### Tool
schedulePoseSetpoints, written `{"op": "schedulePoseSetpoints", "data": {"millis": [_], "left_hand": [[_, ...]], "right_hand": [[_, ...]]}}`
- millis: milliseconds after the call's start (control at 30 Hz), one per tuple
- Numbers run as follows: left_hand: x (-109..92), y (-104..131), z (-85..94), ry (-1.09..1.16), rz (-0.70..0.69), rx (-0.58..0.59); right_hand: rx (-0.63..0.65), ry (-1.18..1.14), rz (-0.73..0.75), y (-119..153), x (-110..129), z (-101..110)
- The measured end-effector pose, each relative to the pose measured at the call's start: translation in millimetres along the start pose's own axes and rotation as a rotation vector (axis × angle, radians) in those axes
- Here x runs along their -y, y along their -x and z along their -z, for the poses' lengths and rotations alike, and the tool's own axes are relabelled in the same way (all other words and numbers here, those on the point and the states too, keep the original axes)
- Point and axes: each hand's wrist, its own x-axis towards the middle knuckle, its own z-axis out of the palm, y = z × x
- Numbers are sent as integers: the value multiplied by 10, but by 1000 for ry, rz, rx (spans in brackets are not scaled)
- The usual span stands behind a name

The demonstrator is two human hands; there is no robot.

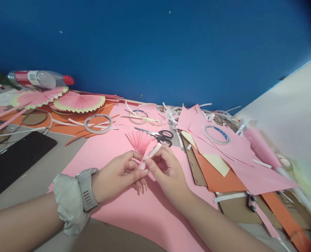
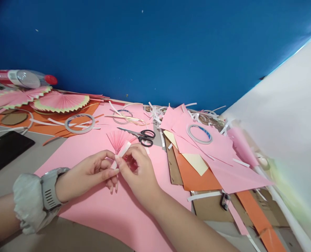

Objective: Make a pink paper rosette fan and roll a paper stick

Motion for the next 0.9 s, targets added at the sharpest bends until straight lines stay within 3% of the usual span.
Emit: {"op": "schedulePoseSetpoints", "data": {"millis": [533,733,900], "left_hand": [[-2,7,-9,-57,-5,0],[-3,23,-19,-71,9,16],[19,30,-7,-104,-1,14]], "right_hand": [[-18,-3,-12,29,19,-37],[-100,-140,-110,-9,-66,-12],[-139,-174,-109,-25,-85,-1]]}}
